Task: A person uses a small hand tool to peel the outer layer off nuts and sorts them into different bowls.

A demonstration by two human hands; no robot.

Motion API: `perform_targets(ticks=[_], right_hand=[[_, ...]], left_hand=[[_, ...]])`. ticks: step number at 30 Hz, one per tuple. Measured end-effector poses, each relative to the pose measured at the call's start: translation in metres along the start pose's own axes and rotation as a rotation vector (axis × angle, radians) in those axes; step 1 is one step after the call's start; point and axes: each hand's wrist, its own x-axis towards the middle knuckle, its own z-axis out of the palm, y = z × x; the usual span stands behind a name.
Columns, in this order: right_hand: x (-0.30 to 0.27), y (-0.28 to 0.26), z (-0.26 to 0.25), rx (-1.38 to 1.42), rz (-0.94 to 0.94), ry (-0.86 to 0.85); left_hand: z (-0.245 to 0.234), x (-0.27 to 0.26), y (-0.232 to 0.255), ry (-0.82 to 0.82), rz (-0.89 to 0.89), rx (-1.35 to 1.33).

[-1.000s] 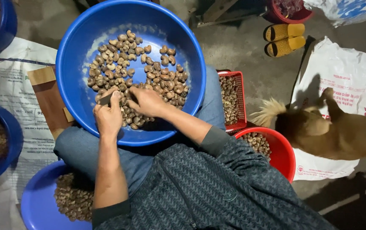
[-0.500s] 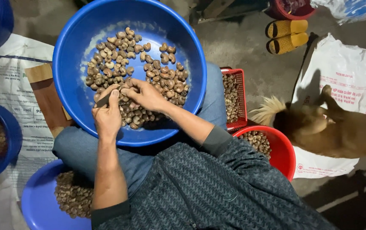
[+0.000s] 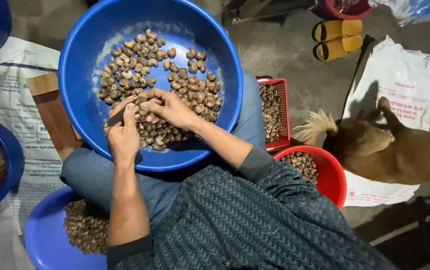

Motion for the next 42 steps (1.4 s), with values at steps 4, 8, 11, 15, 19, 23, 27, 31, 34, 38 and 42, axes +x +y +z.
perform_targets(ticks=[4,8,11,15,19,23,27,31,34,38,42], right_hand=[[0.000,0.002,-0.002,0.073,0.013,0.041],[0.001,0.001,-0.002,0.083,0.004,0.081],[0.000,0.001,-0.003,0.094,0.005,0.095],[-0.002,-0.005,-0.001,0.095,0.011,0.093],[-0.003,-0.001,-0.001,0.056,-0.016,0.086],[-0.005,0.000,-0.002,-0.034,-0.048,0.080],[-0.010,-0.010,0.002,-0.038,-0.053,0.081],[-0.002,0.011,-0.006,0.069,-0.025,0.043],[-0.002,0.000,-0.002,0.123,-0.001,0.001],[-0.002,-0.005,-0.001,0.224,0.032,-0.056],[-0.002,-0.003,-0.002,0.269,0.057,-0.106]], left_hand=[[0.000,0.000,-0.007,-0.001,0.012,-0.047],[-0.001,0.001,-0.014,-0.021,0.012,-0.164],[0.000,0.000,-0.015,-0.035,0.019,-0.182],[0.001,0.001,0.000,-0.047,0.004,-0.185],[0.002,0.000,-0.007,-0.047,0.009,-0.176],[0.001,-0.002,-0.007,-0.060,-0.001,-0.141],[0.001,-0.001,-0.002,-0.060,-0.009,-0.176],[0.000,0.000,-0.002,-0.044,-0.040,-0.218],[-0.002,0.001,-0.003,-0.054,-0.025,-0.179],[0.000,0.000,-0.006,-0.045,-0.033,-0.197],[-0.003,0.000,0.007,-0.052,0.018,-0.158]])
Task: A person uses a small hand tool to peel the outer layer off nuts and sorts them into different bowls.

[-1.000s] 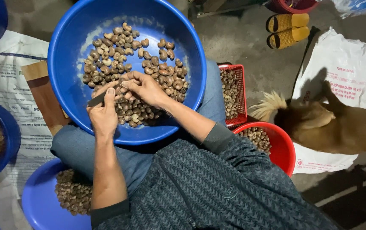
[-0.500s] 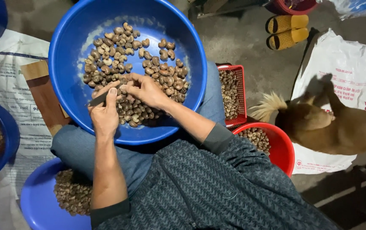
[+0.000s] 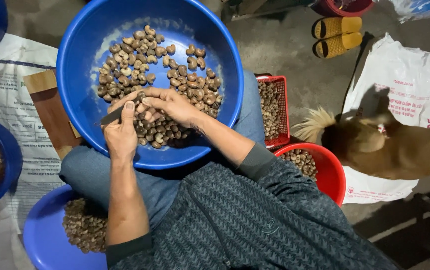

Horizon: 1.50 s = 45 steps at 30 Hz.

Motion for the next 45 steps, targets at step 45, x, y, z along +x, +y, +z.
perform_targets(ticks=[45], right_hand=[[-0.005,-0.012,0.005,-0.005,0.123,0.069]], left_hand=[[0.003,0.002,-0.013,0.105,0.043,0.042]])
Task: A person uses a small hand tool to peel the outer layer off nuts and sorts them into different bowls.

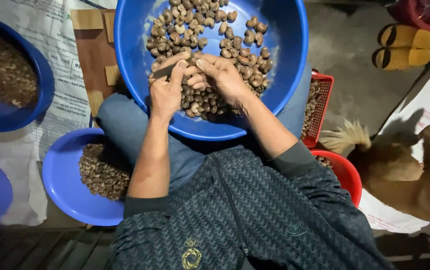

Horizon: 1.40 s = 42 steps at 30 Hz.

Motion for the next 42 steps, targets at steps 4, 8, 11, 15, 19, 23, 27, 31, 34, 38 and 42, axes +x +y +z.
perform_targets(ticks=[4,8,11,15,19,23,27,31,34,38,42], right_hand=[[0.001,-0.002,0.004,-0.032,-0.021,0.007],[0.002,-0.002,0.003,-0.036,-0.034,0.029],[0.001,-0.002,0.004,-0.053,-0.055,0.058],[0.003,0.003,-0.001,-0.058,-0.082,0.065],[0.005,0.007,-0.001,-0.092,-0.121,0.046],[0.006,0.013,-0.001,-0.133,-0.159,0.017],[0.001,0.004,0.004,-0.114,-0.136,0.011],[0.006,0.012,-0.006,-0.099,-0.133,-0.002],[0.006,0.012,-0.008,-0.112,-0.136,-0.023],[0.003,0.005,-0.004,-0.129,-0.138,-0.031],[-0.001,0.001,0.002,-0.133,-0.141,-0.032]], left_hand=[[-0.002,0.001,-0.013,0.017,-0.015,-0.040],[-0.002,0.001,-0.011,0.003,-0.003,-0.054],[-0.007,0.001,-0.007,-0.027,-0.009,-0.043],[-0.007,0.004,-0.001,-0.067,0.020,0.005],[-0.008,0.001,0.000,-0.110,0.069,0.077],[-0.007,0.002,0.000,-0.119,0.073,0.069],[-0.009,0.000,-0.007,-0.125,0.029,0.054],[-0.009,-0.002,-0.006,-0.127,-0.011,-0.007],[-0.009,-0.002,-0.004,-0.122,-0.035,-0.072],[-0.006,0.000,0.008,-0.121,-0.072,-0.143],[0.006,0.001,0.028,-0.127,-0.066,-0.129]])
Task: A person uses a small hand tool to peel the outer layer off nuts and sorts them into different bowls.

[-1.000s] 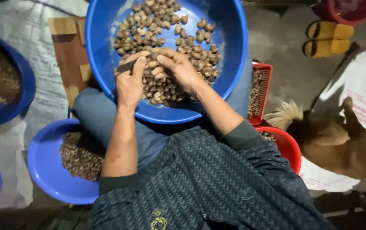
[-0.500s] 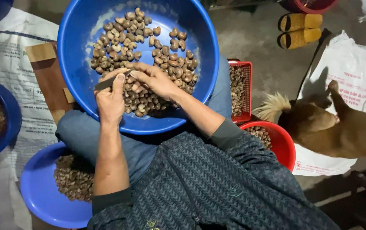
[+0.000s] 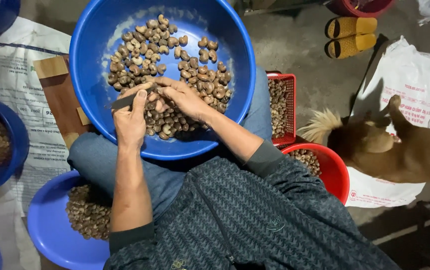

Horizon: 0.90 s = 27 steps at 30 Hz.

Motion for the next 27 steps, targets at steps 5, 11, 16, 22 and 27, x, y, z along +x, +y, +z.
perform_targets(ticks=[5,11,16,22,27], right_hand=[[0.000,-0.002,0.000,0.003,0.040,-0.014],[0.001,0.001,-0.001,-0.030,0.025,-0.028],[0.007,0.007,-0.007,-0.060,0.030,-0.038],[-0.005,-0.023,0.013,-0.149,0.043,-0.056],[-0.009,-0.034,0.016,-0.297,0.030,-0.010]], left_hand=[[-0.011,-0.001,-0.016,0.005,-0.058,-0.027],[-0.008,0.000,-0.011,0.008,-0.039,0.040],[-0.013,-0.003,-0.023,0.020,-0.024,0.067],[-0.016,-0.002,-0.011,0.025,-0.136,0.015],[-0.014,0.000,-0.019,0.049,0.009,0.029]])
